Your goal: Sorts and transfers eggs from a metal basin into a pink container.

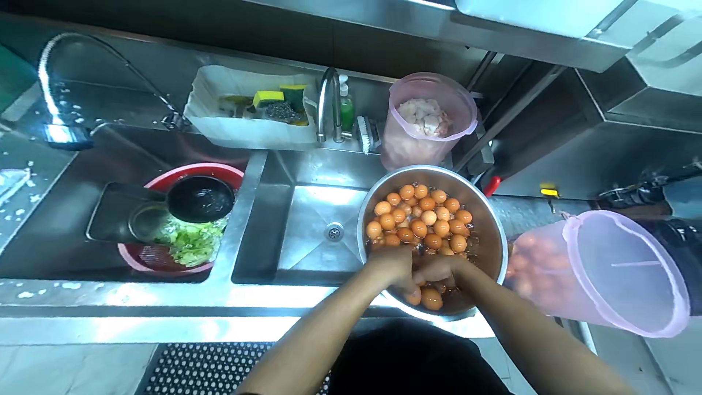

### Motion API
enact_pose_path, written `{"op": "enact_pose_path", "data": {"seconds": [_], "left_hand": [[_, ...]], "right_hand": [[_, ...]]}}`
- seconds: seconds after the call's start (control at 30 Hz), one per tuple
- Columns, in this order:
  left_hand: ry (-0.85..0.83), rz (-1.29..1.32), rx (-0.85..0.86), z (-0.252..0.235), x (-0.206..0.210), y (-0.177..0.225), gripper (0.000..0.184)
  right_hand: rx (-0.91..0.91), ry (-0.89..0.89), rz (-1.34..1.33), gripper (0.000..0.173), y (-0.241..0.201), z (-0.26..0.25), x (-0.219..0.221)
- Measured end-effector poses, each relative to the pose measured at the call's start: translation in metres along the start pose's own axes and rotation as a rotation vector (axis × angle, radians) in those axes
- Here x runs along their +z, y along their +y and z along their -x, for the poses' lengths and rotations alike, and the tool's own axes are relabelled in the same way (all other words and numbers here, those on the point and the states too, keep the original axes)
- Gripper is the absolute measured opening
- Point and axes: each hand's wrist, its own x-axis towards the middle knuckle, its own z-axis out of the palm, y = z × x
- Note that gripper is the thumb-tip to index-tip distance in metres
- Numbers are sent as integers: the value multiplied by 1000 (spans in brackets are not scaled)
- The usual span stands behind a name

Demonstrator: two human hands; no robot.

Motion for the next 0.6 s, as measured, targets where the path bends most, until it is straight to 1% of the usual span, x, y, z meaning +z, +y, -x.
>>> {"op": "enact_pose_path", "data": {"seconds": [0.03,0.07,0.17,0.23,0.3,0.43,0.6], "left_hand": [[-57,-12,5,-9,-2,2,97],[-109,-30,19,-17,-3,3,102],[-250,23,71,-41,5,2,108],[-300,95,109,-50,10,2,109],[-313,147,133,-53,15,3,108],[-323,296,134,-58,27,3,111],[-374,466,156,-62,31,-9,111]], "right_hand": [[-25,-8,-22,40,4,2,-1],[-39,-9,-33,39,8,2,-1],[-93,-18,-36,37,18,4,-5],[-141,1,-56,36,24,9,-5],[-149,64,-84,37,31,16,-4],[-129,149,-129,45,45,23,-5],[-166,137,-202,49,56,27,-7]]}}
